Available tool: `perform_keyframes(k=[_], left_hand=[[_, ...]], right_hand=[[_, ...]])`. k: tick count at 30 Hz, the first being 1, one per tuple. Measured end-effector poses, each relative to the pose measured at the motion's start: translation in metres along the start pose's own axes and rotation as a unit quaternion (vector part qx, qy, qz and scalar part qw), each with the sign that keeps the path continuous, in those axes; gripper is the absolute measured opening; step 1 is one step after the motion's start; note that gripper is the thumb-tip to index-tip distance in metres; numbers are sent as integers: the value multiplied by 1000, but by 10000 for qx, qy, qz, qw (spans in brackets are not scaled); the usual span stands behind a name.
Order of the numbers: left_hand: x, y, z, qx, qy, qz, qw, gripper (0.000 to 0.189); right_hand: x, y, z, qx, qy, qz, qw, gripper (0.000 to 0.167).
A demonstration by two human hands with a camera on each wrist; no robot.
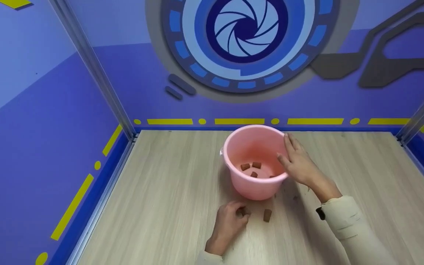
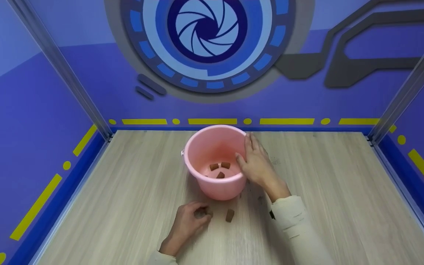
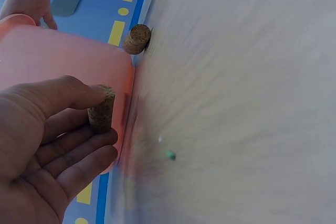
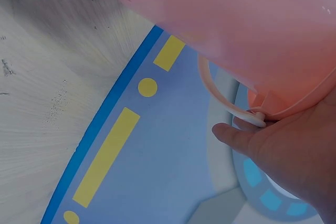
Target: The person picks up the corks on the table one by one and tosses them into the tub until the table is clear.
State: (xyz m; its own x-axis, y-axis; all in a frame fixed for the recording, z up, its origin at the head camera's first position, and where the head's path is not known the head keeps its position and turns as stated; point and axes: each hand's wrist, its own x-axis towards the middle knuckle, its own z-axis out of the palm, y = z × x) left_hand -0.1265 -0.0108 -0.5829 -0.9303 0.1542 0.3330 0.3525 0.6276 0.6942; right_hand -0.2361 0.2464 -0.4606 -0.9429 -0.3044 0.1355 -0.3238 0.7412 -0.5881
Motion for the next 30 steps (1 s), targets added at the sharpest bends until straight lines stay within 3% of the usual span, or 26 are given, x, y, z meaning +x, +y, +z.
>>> perform_keyframes(k=[16,23,30], left_hand=[[2,8,-19,-592,163,-47,9981,22],[2,11,-27,-595,437,285,9969,26],[6,18,-37,-662,574,359,9955,26]], right_hand=[[-1,0,0,-14,-24,23,10000,83],[-1,1,0,-4,-24,40,10000,83],[-1,0,0,16,-44,7,10000,85]])
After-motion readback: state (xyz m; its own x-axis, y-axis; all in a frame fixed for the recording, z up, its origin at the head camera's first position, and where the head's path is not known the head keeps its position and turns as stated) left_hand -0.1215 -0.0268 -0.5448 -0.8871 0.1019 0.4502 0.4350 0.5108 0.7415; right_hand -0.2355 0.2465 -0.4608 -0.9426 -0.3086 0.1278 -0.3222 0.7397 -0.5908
